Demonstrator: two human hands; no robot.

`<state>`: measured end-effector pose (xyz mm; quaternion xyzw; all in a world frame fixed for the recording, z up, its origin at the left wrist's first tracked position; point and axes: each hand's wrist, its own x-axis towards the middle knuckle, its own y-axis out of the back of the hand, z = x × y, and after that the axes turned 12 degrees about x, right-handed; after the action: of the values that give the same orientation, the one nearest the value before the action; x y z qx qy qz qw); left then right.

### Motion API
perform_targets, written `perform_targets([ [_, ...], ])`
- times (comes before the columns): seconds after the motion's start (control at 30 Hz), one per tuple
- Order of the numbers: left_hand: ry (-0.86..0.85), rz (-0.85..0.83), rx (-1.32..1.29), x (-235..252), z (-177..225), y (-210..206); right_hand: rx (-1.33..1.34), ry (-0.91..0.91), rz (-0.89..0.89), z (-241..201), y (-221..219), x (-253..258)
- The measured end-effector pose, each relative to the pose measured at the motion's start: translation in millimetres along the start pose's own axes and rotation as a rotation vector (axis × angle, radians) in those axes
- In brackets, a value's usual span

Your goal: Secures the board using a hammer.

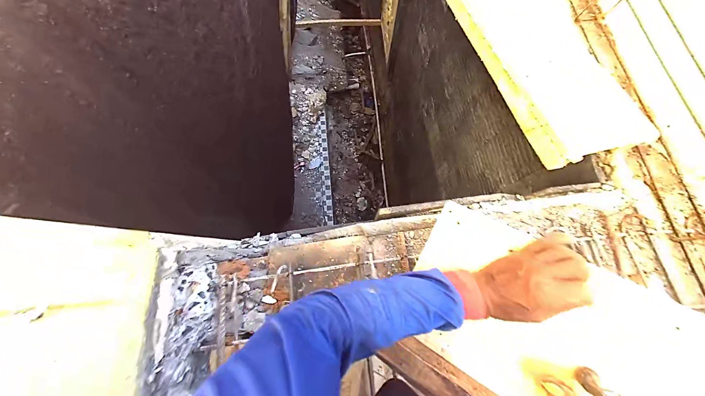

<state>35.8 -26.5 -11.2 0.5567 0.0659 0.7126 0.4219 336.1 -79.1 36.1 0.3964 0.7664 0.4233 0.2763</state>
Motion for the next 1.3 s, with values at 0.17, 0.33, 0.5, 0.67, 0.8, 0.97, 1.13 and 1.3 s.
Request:
perform_targets([
  [0.17, -0.153, 0.011, 0.024, 3, -4, -1, 0.020, 0.087, 0.105, 42, -14, -11],
  [0.33, -0.013, 0.021, -0.052, 3, 1, -14, -0.086, 0.097, 0.208, 51, -24, -9],
  [0.5, 0.123, 0.021, -0.224, 1, 2, -4, -0.068, 0.097, 0.207, 47, -25, -8],
  [0.67, -0.016, 0.053, -0.134, 2, 3, -2, -0.069, 0.092, 0.219, 41, -23, -9],
  [0.8, -0.039, 0.046, -0.135, 3, 4, 0, -0.076, 0.077, 0.202, 45, -26, -8],
  [0.97, 0.016, 0.026, -0.085, 13, -2, 30, -0.083, 0.083, 0.207, 40, -23, -9],
  [1.13, 0.297, 0.062, -0.299, 52, 6, 46, -0.070, 0.042, 0.190, 39, -24, -8],
  [1.3, 0.395, -0.077, -0.468, 22, -5, 14, -0.005, 0.008, 0.174, 35, -18, -5],
])
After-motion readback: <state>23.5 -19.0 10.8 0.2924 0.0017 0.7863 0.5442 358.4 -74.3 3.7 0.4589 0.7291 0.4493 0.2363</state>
